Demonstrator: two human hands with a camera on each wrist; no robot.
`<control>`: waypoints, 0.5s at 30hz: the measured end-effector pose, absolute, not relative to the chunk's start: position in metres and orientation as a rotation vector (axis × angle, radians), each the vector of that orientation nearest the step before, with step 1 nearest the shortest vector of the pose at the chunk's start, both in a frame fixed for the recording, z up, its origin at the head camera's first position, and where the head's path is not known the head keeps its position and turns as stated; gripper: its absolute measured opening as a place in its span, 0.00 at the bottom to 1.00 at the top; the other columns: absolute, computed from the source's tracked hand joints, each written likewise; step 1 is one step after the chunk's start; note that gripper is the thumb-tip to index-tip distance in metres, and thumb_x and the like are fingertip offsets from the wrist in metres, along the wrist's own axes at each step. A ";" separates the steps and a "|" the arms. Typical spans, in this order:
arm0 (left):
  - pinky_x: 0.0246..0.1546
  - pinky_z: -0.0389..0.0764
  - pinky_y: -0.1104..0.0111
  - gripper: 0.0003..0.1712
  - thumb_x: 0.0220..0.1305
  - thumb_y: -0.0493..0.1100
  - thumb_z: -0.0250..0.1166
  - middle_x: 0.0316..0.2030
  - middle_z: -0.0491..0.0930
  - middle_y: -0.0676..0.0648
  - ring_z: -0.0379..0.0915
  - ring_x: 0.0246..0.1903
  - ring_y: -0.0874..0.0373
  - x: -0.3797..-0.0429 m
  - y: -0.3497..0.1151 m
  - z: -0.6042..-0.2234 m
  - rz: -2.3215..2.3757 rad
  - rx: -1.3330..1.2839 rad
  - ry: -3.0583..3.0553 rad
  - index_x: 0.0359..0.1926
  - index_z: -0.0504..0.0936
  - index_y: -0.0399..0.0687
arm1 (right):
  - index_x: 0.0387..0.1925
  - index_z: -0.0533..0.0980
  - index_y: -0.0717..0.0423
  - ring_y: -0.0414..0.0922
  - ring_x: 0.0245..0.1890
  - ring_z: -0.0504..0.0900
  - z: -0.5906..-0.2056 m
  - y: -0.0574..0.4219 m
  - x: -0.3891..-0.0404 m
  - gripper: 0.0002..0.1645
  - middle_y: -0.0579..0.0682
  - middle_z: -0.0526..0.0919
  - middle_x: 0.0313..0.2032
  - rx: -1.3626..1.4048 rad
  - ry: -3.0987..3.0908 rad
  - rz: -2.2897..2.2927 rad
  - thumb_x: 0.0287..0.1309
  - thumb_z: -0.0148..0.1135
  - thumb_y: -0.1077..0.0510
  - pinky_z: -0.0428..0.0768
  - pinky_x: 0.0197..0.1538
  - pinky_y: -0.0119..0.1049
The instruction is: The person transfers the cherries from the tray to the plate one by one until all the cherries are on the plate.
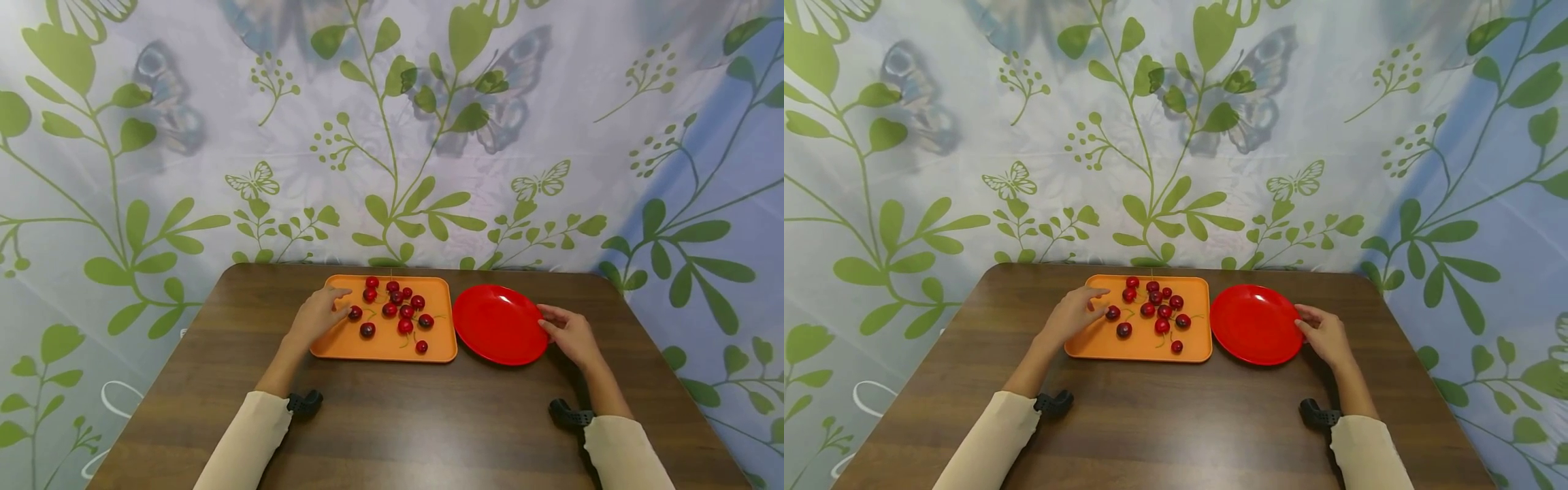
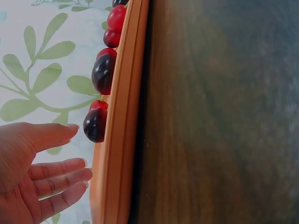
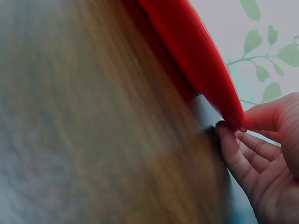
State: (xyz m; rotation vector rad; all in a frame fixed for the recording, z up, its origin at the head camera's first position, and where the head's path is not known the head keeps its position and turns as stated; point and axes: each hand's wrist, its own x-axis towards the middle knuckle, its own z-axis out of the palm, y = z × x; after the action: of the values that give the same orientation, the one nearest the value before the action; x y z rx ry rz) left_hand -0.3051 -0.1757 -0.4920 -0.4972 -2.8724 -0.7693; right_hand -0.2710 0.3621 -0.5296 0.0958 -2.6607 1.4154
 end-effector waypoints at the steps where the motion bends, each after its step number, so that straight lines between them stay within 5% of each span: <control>1: 0.26 0.76 0.65 0.25 0.64 0.43 0.72 0.48 0.84 0.40 0.73 0.29 0.57 -0.305 -0.176 -0.492 -0.764 -0.494 -2.873 0.61 0.82 0.44 | 0.64 0.73 0.71 0.34 0.28 0.82 -0.530 0.362 -0.271 0.26 0.72 0.82 0.48 0.093 -2.660 1.432 0.69 0.63 0.62 0.84 0.30 0.33; 3: 0.26 0.76 0.66 0.24 0.64 0.43 0.73 0.47 0.84 0.40 0.73 0.28 0.58 -0.305 -0.177 -0.493 -0.756 -0.486 -2.876 0.61 0.83 0.45 | 0.65 0.72 0.70 0.33 0.29 0.83 -0.532 0.363 -0.271 0.27 0.70 0.82 0.48 0.077 -2.649 1.483 0.69 0.63 0.62 0.84 0.32 0.32; 10: 0.29 0.79 0.64 0.23 0.63 0.42 0.73 0.48 0.83 0.40 0.75 0.31 0.57 -0.306 -0.177 -0.494 -0.764 -0.503 -2.890 0.59 0.84 0.44 | 0.68 0.69 0.68 0.33 0.34 0.85 -0.542 0.372 -0.272 0.33 0.40 0.84 0.40 0.029 -2.571 1.711 0.69 0.65 0.55 0.85 0.38 0.31; 15: 0.40 0.82 0.56 0.21 0.64 0.43 0.73 0.48 0.83 0.41 0.79 0.38 0.50 -0.307 -0.172 -0.495 -0.766 -0.525 -2.932 0.57 0.85 0.44 | 0.69 0.69 0.68 0.34 0.34 0.85 -0.539 0.371 -0.271 0.34 0.38 0.83 0.40 0.015 -2.583 1.717 0.68 0.65 0.54 0.85 0.38 0.31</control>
State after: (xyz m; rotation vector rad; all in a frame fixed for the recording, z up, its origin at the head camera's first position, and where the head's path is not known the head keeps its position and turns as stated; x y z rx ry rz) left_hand -0.3069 -0.1724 -0.4947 -0.5248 -2.9321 -0.7665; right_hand -0.2706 0.3709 -0.5390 0.0154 -2.5832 1.7170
